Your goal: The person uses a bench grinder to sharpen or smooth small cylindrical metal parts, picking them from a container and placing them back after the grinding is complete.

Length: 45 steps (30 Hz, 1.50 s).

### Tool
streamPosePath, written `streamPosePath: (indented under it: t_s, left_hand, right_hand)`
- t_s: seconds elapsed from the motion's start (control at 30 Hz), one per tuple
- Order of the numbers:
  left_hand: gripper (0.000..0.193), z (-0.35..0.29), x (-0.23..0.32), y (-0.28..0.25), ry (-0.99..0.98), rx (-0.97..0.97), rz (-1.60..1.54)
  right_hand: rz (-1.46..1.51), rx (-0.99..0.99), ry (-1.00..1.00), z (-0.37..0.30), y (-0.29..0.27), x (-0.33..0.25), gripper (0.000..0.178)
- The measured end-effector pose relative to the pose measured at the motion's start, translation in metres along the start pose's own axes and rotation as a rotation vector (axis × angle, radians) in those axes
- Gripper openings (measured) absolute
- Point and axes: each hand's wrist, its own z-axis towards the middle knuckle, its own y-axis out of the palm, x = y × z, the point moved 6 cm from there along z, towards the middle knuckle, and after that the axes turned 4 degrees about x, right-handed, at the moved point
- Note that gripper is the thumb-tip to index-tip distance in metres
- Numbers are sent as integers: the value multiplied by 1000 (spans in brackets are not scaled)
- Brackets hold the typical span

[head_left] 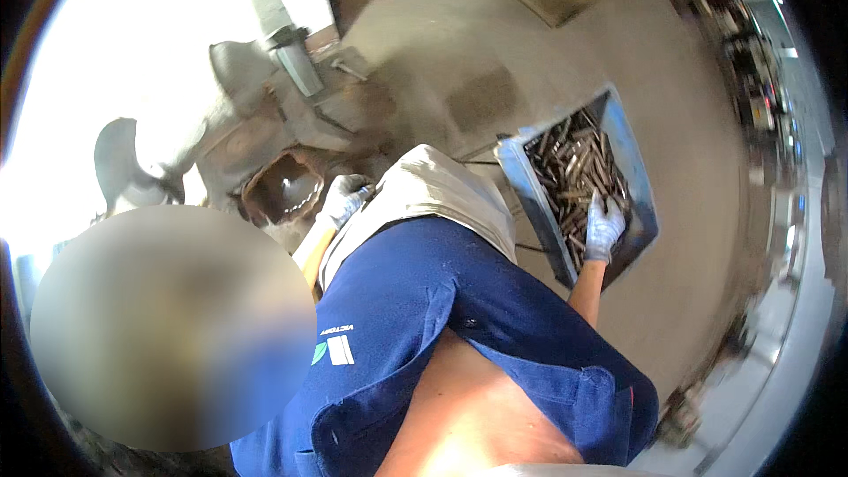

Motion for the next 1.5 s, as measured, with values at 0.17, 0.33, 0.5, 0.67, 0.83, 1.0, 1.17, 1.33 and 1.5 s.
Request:
streamPosePath:
  t_s: [0.17,0.33,0.5,0.67,0.83,1.0,1.17,1.33,1.5]
  left_hand:
    - [22,-44,-38,-26,-66,287,-277]
    - [18,-129,-77,-87,-111,652,-409]
    - [15,-327,-163,-105,-250,1485,-530]
    - [19,-452,-278,-30,-805,1495,-187]
    - [25,-474,-285,-54,-1095,1345,10]
    - [26,-469,-331,-77,-1241,1058,304]
    - [28,-444,-358,-93,-1309,794,216]
    - [35,-446,-364,-90,-1398,821,82]
    - [34,-446,-292,-95,-1135,1215,19]
  right_hand:
    - [655,-337,-75,13,74,-130,18]
    - [853,-780,-321,-47,148,-245,15]
    - [743,-981,-493,-82,177,-269,15]
    - [644,-1164,-619,-96,211,-298,21]
    - [567,-1209,-652,-107,217,-314,25]
    - [494,-1260,-687,-125,210,-313,16]
    - [455,-1214,-793,-133,197,-304,15]
    - [468,-1188,-714,-116,218,-269,14]
    - [447,-1182,-724,-116,193,-267,15]
